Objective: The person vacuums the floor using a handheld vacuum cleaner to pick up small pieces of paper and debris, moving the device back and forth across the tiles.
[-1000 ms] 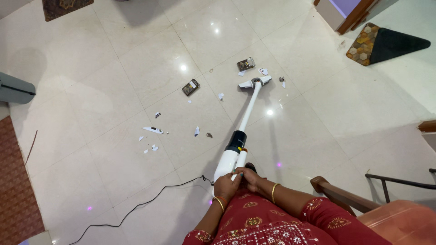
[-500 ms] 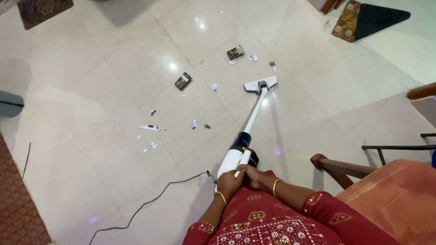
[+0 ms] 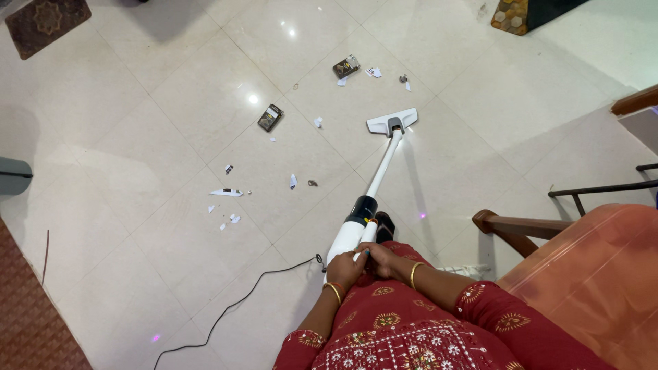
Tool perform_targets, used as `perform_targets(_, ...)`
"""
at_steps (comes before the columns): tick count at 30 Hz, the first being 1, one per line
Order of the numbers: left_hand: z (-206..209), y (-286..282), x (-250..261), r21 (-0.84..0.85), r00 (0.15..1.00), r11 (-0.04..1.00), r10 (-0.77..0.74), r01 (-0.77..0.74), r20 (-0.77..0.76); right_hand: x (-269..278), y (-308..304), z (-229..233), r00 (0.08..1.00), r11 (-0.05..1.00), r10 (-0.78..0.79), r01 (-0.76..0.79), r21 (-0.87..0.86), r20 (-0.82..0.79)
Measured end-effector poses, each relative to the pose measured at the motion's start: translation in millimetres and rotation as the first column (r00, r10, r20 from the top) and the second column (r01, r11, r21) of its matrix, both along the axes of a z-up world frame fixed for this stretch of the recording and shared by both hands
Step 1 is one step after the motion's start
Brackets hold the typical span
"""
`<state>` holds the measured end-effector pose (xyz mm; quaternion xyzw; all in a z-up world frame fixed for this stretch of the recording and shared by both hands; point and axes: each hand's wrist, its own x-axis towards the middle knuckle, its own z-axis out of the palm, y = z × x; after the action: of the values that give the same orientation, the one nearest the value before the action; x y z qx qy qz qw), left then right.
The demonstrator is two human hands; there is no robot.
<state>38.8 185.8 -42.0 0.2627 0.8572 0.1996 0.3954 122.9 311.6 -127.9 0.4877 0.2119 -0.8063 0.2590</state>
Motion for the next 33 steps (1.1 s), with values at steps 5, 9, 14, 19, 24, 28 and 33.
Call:
perform_targets(5,5.5,10.3,-7.5,-0.007,1.000,1.000,0.003,-0.003,-0.007,-7.8,10.7,1.7,0.999,1.000,0.026,-0.026,0.016,-0.020)
perform_targets(9,11.3,27.4,-21.4,-0.031,1.000,0.999,-0.009,0.010,0.027,-19.7,28.0,2.6,0.998,0.998,0.055,-0.055,0.039,-0.012)
perform_targets(14,0.6,68.7,-34.1,-0.064,1.000,0.998,-0.025,0.025,0.003,-31.2,69.1,1.9,0.997,0.997,0.068,-0.067,0.043,-0.023)
perform_targets(19,2.2,128.8,-48.6,-0.039,1.000,0.999,0.008,-0.008,0.006,-51.3,132.5,9.7,0.997,0.996,0.069,-0.067,0.061,-0.031)
perform_targets(24,5.7,191.3,-61.8,-0.093,0.998,0.995,0.029,-0.024,0.054,-68.2,195.3,10.3,0.994,0.994,0.096,-0.093,0.057,-0.058)
perform_targets(28,1.9,229.7,-64.3,-0.087,0.998,0.995,0.053,-0.050,0.028,-77.1,235.1,12.0,0.991,0.990,0.134,-0.133,0.035,-0.020)
perform_targets(33,-6.0,274.0,-62.3,-0.097,0.987,0.986,0.141,-0.133,0.072,-82.7,284.6,-1.8,0.977,0.977,0.206,-0.202,0.069,-0.052)
